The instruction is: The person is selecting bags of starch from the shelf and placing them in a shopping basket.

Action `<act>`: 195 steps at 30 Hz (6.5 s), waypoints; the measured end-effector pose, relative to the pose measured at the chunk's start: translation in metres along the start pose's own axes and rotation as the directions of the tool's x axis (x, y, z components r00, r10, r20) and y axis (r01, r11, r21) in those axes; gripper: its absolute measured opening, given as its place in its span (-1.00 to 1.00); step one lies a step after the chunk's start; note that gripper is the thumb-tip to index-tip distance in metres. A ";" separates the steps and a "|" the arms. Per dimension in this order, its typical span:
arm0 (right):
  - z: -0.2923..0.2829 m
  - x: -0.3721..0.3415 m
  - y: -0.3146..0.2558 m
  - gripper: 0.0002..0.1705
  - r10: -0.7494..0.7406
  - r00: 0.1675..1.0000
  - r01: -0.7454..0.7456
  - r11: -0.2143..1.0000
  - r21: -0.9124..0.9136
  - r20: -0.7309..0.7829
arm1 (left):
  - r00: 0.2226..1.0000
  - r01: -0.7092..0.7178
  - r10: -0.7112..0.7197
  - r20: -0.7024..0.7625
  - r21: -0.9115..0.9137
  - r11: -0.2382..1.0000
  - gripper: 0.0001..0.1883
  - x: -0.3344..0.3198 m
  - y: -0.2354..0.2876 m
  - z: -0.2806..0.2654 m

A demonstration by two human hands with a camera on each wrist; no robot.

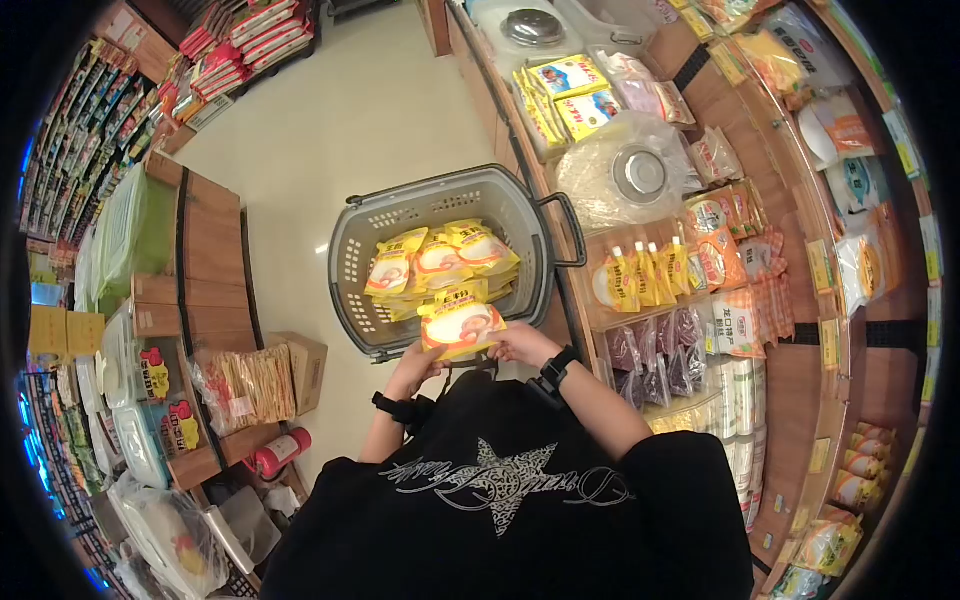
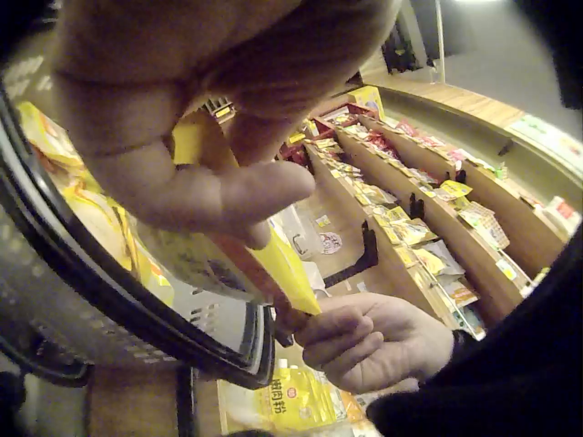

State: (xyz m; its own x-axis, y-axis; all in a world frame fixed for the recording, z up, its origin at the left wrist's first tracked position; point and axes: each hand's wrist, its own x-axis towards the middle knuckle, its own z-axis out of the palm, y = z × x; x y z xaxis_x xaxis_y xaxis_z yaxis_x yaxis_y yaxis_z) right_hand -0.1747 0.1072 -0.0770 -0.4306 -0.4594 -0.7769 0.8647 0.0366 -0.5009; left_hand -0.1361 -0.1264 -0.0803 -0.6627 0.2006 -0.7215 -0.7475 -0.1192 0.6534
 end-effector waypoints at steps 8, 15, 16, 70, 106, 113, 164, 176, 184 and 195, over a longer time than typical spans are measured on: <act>0.001 0.061 -0.031 -0.73 -0.157 0.985 0.165 0.980 0.115 -0.072 | 0.975 -0.177 0.143 -0.172 -0.197 0.964 -0.61 0.061 0.016 -0.031; -0.019 0.040 -0.036 -0.61 -0.122 0.981 0.135 0.987 0.082 -0.149 | 0.965 -0.182 0.148 -0.215 -0.148 0.972 -0.37 0.075 0.000 -0.043; -0.023 0.025 -0.036 -0.64 -0.147 0.981 0.155 0.986 0.060 -0.124 | 0.979 -0.126 0.104 -0.177 -0.119 0.985 -0.34 0.066 0.004 -0.039; -0.309 -0.730 0.286 -0.60 -0.176 -0.288 0.947 0.095 -0.307 -0.941 | -0.162 -0.813 -0.109 0.981 -0.070 0.578 -0.80 -0.260 -0.130 0.943; -0.172 -0.617 0.162 -0.41 -0.706 -0.020 0.879 0.325 -0.348 -0.708 | 0.117 -0.362 -0.181 0.976 0.212 0.908 -0.45 -0.211 0.065 0.644; -0.124 -0.511 0.108 -0.23 -0.718 0.188 0.853 0.457 -0.250 -0.671 | 0.341 -0.541 0.103 0.934 0.105 0.835 -0.45 -0.159 0.077 0.507; -0.138 -0.127 0.068 -0.72 -0.387 0.732 0.610 0.739 0.287 -0.562 | 0.973 -0.114 0.052 0.226 0.271 0.956 -0.63 0.091 0.023 0.108; -0.162 -0.309 0.259 -0.69 -0.201 0.259 0.937 0.290 0.195 -0.945 | 0.683 -0.383 -0.101 0.724 0.472 0.794 -0.66 0.062 -0.014 0.324; -0.132 -0.411 0.366 -0.73 -0.094 0.052 0.984 0.173 0.035 -0.994 | 0.411 -0.451 -0.473 0.779 0.625 0.637 -0.70 -0.023 -0.073 0.468; -0.120 -0.675 0.308 -0.60 -0.347 -0.474 0.800 0.213 -0.561 -0.809 | -0.255 -0.829 -0.423 0.869 0.029 0.559 -0.59 -0.266 -0.014 0.706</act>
State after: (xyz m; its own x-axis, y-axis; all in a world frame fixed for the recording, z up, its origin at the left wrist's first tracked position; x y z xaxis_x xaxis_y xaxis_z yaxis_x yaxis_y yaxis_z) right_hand 0.3511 0.5346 0.2474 -0.3051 0.9232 0.2337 -0.3055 0.1376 -0.9422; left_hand 0.0825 0.5087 0.2637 0.5244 0.8448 0.1065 0.1328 -0.2047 0.9698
